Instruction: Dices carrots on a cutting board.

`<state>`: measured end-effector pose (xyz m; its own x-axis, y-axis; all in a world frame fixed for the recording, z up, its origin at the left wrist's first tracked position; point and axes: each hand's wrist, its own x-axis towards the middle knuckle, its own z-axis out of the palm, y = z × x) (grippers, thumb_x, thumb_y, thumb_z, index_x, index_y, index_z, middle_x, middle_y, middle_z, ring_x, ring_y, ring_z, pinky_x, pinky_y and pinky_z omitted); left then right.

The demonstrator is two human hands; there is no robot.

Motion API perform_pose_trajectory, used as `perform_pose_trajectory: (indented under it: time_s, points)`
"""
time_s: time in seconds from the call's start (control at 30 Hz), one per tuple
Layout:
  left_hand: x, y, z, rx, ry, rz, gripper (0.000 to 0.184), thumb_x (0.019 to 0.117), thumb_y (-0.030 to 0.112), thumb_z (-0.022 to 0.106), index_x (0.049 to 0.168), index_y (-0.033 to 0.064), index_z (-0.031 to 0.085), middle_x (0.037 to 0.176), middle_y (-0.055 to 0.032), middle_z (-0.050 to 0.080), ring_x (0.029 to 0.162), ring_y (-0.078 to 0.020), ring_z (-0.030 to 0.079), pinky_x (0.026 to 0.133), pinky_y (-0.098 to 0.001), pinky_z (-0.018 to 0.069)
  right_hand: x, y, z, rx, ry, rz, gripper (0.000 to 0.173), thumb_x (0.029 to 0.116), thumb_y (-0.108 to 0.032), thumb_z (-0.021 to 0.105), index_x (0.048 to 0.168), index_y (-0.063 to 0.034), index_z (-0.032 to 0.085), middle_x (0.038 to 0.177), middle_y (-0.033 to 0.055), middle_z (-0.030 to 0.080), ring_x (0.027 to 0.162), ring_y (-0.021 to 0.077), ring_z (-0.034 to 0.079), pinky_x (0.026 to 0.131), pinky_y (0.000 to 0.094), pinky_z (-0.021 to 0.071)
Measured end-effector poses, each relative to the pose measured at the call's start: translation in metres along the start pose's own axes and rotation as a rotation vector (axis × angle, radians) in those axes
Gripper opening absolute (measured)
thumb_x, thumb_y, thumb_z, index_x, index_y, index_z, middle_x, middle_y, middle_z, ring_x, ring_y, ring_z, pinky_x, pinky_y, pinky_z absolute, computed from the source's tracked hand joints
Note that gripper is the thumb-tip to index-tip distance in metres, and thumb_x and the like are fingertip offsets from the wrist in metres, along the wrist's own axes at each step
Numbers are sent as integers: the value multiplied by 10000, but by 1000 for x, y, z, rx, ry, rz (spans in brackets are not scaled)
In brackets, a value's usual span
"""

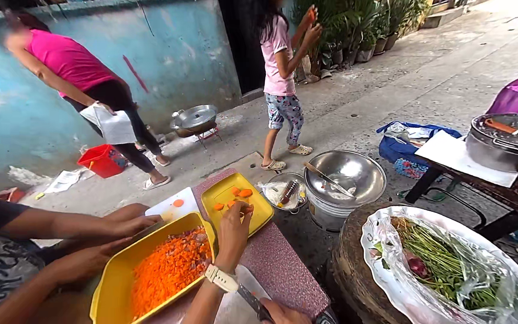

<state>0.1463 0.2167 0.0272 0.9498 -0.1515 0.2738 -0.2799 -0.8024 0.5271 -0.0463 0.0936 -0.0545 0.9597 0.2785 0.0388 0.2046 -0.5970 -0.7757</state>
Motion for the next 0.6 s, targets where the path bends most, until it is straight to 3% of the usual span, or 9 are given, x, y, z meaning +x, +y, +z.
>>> perform_pose_trajectory:
  time_s: [0.1, 0.17, 0.27, 0.37, 0.47, 0.6]
  points:
    - [-74, -10, -23, -13, 146, 91, 191, 928, 140, 716, 1106, 71, 725, 1013, -76, 736, 842, -188, 720, 745, -363, 606, -5, 1, -4, 83, 20, 11, 390, 1028, -183, 557, 1358, 13, 625, 1064, 229, 738, 922, 392, 739, 817, 573, 581]
    - [-129, -21, -31, -3, 197, 93, 161, 932, 145, 708, 1078, 88, 746, 999, -67, 733, 836, -163, 720, 704, -319, 609, -9, 6, -5, 160, 29, 2, 379, 1026, -165, 555, 1349, 25, 613, 1059, 207, 736, 856, 326, 740, 782, 510, 599]
    - [-204, -34, -26, 14, 213, 83, 133, 955, 124, 671, 1049, 86, 757, 1033, -84, 749, 910, -185, 731, 742, -311, 613, -24, 5, -9, 240, -34, 63, 399, 1051, -162, 479, 1385, 55, 505, 1052, 189, 691, 689, 228, 692, 636, 415, 607]
    - [-256, -39, -6, 28, 225, 46, 121, 950, 104, 657, 1007, 75, 760, 1058, -89, 754, 964, -202, 734, 819, -302, 611, -48, 0, -6, 92, 9, 62, 412, 1033, -237, 500, 1334, 42, 548, 1000, 157, 718, 733, 231, 706, 647, 411, 595]
    - [-276, -39, 8, 7, 206, 27, 138, 937, 107, 655, 997, 81, 777, 1100, -100, 751, 995, -218, 725, 865, -307, 591, -67, -9, 0, -94, 41, 53, 440, 1015, -317, 551, 1229, 56, 641, 911, 166, 733, 702, 289, 724, 606, 460, 594]
    - [-279, -38, 11, -161, 209, -53, 151, 955, 199, 680, 958, 75, 766, 1167, -129, 723, 1048, -159, 701, 915, -242, 561, -81, -12, 8, -290, 34, 31, 423, 1011, -320, 529, 1139, 55, 676, 850, 162, 722, 599, 281, 699, 507, 429, 567]
